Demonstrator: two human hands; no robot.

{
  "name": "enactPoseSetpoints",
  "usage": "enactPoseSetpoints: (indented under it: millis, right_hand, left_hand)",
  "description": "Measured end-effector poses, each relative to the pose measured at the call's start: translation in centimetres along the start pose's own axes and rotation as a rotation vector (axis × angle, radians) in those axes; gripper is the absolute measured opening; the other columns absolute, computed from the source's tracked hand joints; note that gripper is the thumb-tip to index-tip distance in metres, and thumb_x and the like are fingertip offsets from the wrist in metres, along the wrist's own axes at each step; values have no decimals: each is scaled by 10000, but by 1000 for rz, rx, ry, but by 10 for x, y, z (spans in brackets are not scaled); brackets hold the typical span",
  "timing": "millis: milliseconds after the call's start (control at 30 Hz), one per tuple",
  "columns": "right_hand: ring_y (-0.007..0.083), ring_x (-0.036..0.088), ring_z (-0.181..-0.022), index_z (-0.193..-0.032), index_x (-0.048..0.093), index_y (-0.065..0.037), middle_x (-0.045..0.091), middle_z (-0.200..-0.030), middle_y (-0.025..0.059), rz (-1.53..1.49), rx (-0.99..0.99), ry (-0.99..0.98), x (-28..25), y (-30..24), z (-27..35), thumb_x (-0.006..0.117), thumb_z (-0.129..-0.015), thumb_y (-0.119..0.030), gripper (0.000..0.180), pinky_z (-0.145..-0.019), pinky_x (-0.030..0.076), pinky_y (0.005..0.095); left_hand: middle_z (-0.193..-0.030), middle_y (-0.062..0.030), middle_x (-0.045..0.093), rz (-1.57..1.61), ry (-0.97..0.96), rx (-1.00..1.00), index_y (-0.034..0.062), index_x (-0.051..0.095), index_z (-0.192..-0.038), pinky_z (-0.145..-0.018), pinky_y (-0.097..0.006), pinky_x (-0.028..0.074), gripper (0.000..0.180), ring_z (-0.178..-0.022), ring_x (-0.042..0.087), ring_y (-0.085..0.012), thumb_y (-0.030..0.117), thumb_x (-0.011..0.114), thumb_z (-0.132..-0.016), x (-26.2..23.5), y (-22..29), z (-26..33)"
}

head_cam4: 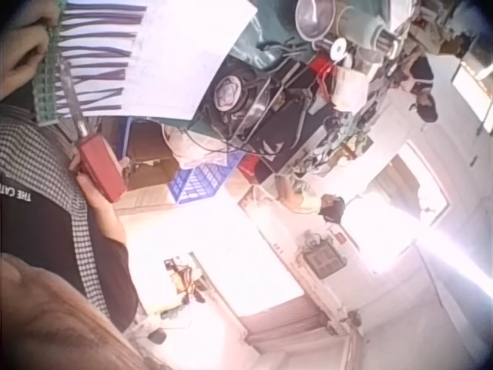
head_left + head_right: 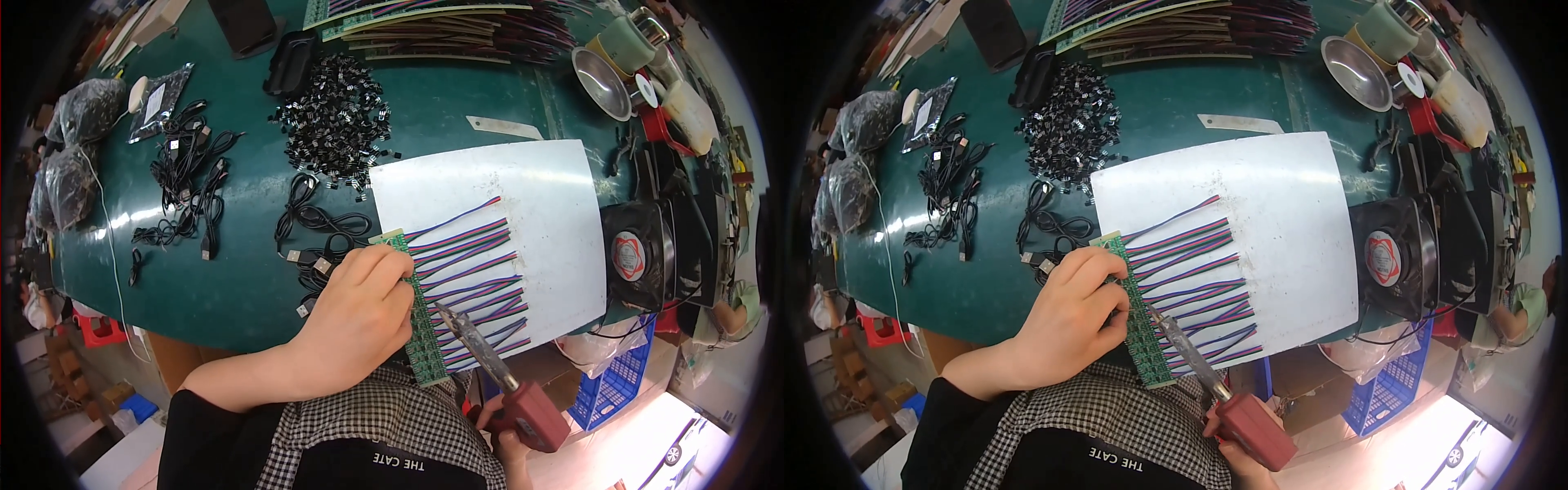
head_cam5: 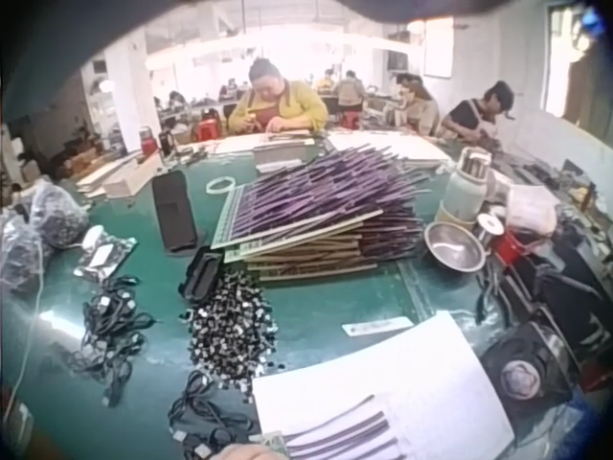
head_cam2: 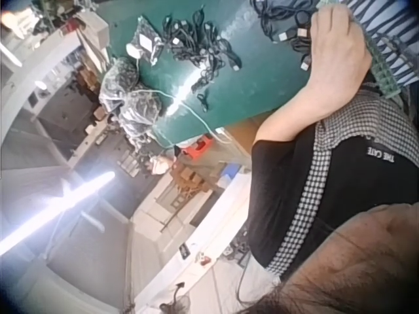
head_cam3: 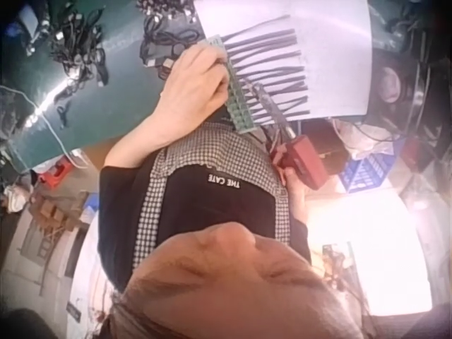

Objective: The person solders or trims wires onto a printed circuit board using a soldering iron.

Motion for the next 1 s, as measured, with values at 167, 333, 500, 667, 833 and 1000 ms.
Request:
enactPoseSetpoints:
  millis: [167, 333, 500, 667, 833, 1000]
  right_hand:
    - [156, 617, -612, -1002, 576, 87, 628, -694, 76, 245, 5, -94, -13, 9, 4, 764, -677, -401, 616, -582, 486, 255]
    - [173, 639, -642, -1070, 561, 95, 652, -757, 89, 352, -94, -93, -17, 12, 4, 773, -662, -389, 668, -613, 499, 262]
    - [210, 654, -668, -1097, 550, 98, 665, -804, 121, 492, -196, -166, -25, 19, 2, 779, -659, -360, 675, -635, 513, 284]
    - [247, 660, -695, -1094, 544, 111, 663, -836, 152, 561, -311, -199, -18, 12, -4, 783, -663, -318, 653, -649, 520, 300]
    - [268, 664, -720, -1090, 541, 114, 663, -848, 160, 716, -428, -231, -6, -3, -11, 783, -660, -329, 664, -666, 524, 311]
    - [268, 664, -733, -1082, 547, 107, 664, -846, 154, 547, -150, -147, -34, 28, 14, 775, -663, -360, 667, -672, 524, 312]
  left_hand:
    - [-986, -96, 495, -12, 4, -3, 20, 529, -718, -832, -375, 412, 161, -1004, 470, -296, -3, 654, -620, 0, 0, 0]
    - [-984, -96, 495, -22, -6, -6, 20, 527, -713, -837, -372, 412, 158, -1008, 468, -294, 0, 652, -620, 1, 0, -1]
    - [-982, -95, 494, -26, -6, -11, 20, 522, -708, -843, -371, 412, 155, -1013, 466, -293, 2, 650, -622, 1, 0, -1]
    - [-981, -97, 490, -23, -6, -8, 18, 516, -703, -845, -371, 413, 152, -1015, 466, -295, 0, 644, -623, 1, 0, -1]
    - [-979, -103, 487, -8, -7, -11, 13, 512, -701, -843, -369, 415, 149, -1012, 467, -299, -3, 639, -623, 2, 0, -1]
    - [-978, -107, 486, 3, -6, -11, 10, 513, -699, -842, -367, 417, 147, -1009, 467, -300, -7, 637, -622, 1, 0, -2]
Point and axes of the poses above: each hand's wrist, its own z-axis away from the middle knuckle, its own x-axis out of the palm, y = z × x, the point moved 2 cm from there along -z, towards the middle knuckle
